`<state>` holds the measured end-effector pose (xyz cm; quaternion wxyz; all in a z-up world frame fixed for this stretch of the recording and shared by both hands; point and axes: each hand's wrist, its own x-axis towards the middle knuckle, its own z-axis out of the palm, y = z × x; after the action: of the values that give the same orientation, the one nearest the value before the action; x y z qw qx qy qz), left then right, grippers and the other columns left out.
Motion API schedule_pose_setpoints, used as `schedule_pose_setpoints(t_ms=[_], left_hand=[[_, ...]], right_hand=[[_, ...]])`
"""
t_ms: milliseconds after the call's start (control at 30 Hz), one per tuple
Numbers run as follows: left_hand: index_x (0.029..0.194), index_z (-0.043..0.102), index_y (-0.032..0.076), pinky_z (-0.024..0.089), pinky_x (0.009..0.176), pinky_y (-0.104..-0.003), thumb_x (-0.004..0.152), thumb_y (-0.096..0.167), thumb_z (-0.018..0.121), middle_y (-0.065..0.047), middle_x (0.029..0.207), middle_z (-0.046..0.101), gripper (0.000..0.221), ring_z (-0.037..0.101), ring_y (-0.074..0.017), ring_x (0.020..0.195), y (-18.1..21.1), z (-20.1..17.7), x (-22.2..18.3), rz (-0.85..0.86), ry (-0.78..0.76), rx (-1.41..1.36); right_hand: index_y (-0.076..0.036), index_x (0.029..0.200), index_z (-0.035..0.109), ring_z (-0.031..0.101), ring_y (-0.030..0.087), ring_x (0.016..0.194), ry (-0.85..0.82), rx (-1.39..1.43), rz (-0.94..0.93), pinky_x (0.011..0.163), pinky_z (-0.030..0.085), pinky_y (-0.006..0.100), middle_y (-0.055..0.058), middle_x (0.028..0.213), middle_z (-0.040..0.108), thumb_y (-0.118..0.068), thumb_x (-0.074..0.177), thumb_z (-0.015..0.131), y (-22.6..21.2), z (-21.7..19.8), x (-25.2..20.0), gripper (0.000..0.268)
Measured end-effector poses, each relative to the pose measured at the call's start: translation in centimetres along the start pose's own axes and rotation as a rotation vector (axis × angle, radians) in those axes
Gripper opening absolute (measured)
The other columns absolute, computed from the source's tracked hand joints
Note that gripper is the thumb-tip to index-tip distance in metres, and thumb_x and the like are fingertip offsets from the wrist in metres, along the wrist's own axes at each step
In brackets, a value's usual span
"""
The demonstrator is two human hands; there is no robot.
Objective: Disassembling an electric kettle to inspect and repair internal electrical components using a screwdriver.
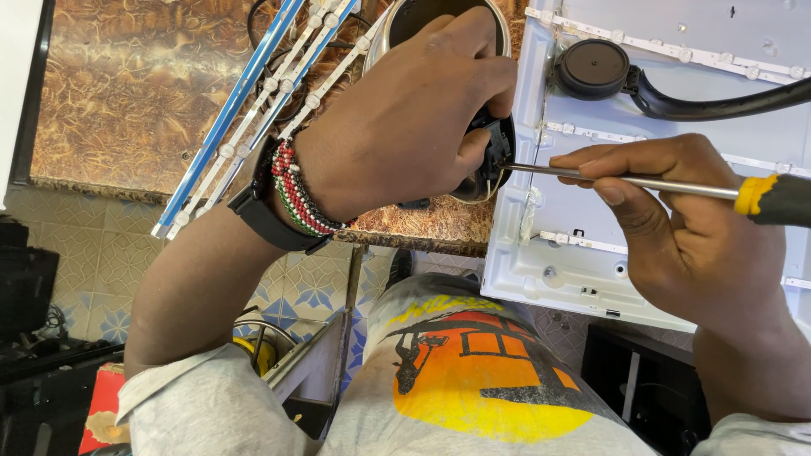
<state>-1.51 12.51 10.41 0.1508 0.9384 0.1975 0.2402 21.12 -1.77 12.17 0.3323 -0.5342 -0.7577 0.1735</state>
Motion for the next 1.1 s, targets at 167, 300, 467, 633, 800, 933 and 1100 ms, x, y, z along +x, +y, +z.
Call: schedule_pose_setpoints(t_ms=[167,300,467,633,800,933,1100], left_hand=[[0.095,0.063,0.005,0.045,0.066,-0.047,0.082,0.004,0.067,-0.016,0.101,0.051,0.013,0.056,-0.0366,0.090,-0.1,0.0,0.0,0.008,0.012,-0.038],[0.093,0.062,0.005,0.044,0.065,-0.045,0.083,0.004,0.064,-0.016,0.098,0.050,0.010,0.055,-0.0356,0.085,-0.3,0.0,-0.1,0.037,0.021,-0.063],[0.095,0.062,0.006,0.045,0.066,-0.044,0.085,0.003,0.066,-0.014,0.099,0.049,0.011,0.054,-0.0340,0.087,-0.2,0.1,-0.2,0.020,0.009,-0.071],[0.096,0.063,0.007,0.044,0.070,-0.046,0.085,0.007,0.069,-0.015,0.099,0.049,0.013,0.055,-0.0352,0.088,-0.3,0.1,-0.4,0.017,0.033,-0.091],[0.096,0.064,0.007,0.044,0.068,-0.042,0.085,0.005,0.067,-0.013,0.098,0.048,0.012,0.054,-0.0322,0.085,-0.5,0.3,-0.2,0.009,0.017,-0.105],[0.094,0.065,0.008,0.045,0.070,-0.042,0.083,0.005,0.067,-0.013,0.098,0.049,0.011,0.055,-0.0328,0.086,-0.7,0.4,-0.2,0.001,0.014,-0.098],[0.097,0.067,0.007,0.047,0.071,-0.041,0.087,0.009,0.070,-0.013,0.100,0.050,0.011,0.056,-0.0326,0.088,-0.5,0.1,-0.2,-0.014,-0.009,-0.085]], right_hand=[[0.016,0.108,0.075,0.073,0.028,0.100,-0.003,-0.155,-0.206,0.086,0.056,0.034,0.020,0.111,0.075,0.000,0.109,0.060,0.4,-0.2,0.8,0.022],[0.002,0.095,0.076,0.067,0.025,0.082,0.057,-0.341,-0.193,0.071,0.048,0.035,0.010,0.088,0.070,-0.011,0.112,0.079,1.4,0.4,1.0,0.022],[-0.008,0.060,0.037,0.028,0.026,0.048,0.081,-0.440,-0.320,0.050,0.018,0.039,0.007,0.054,0.030,-0.016,0.114,0.069,1.7,0.7,2.0,0.063],[0.003,0.118,0.040,0.076,0.025,0.112,-0.207,0.305,-0.089,0.091,0.054,0.030,0.021,0.118,0.075,-0.020,0.107,0.040,-0.5,0.4,2.7,0.026],[0.005,0.099,0.073,0.078,0.028,0.098,0.047,-0.016,-0.264,0.086,0.061,0.034,0.015,0.105,0.077,-0.010,0.101,0.062,0.1,1.9,2.1,0.019],[0.000,0.095,0.065,0.078,0.037,0.102,0.089,0.012,-0.332,0.086,0.060,0.042,0.020,0.103,0.074,-0.022,0.108,0.044,1.0,2.2,1.9,0.033],[0.004,0.119,0.056,0.073,0.028,0.118,-0.097,0.227,-0.103,0.104,0.057,0.036,0.019,0.121,0.073,-0.011,0.108,0.043,-0.2,1.7,1.9,0.022]])
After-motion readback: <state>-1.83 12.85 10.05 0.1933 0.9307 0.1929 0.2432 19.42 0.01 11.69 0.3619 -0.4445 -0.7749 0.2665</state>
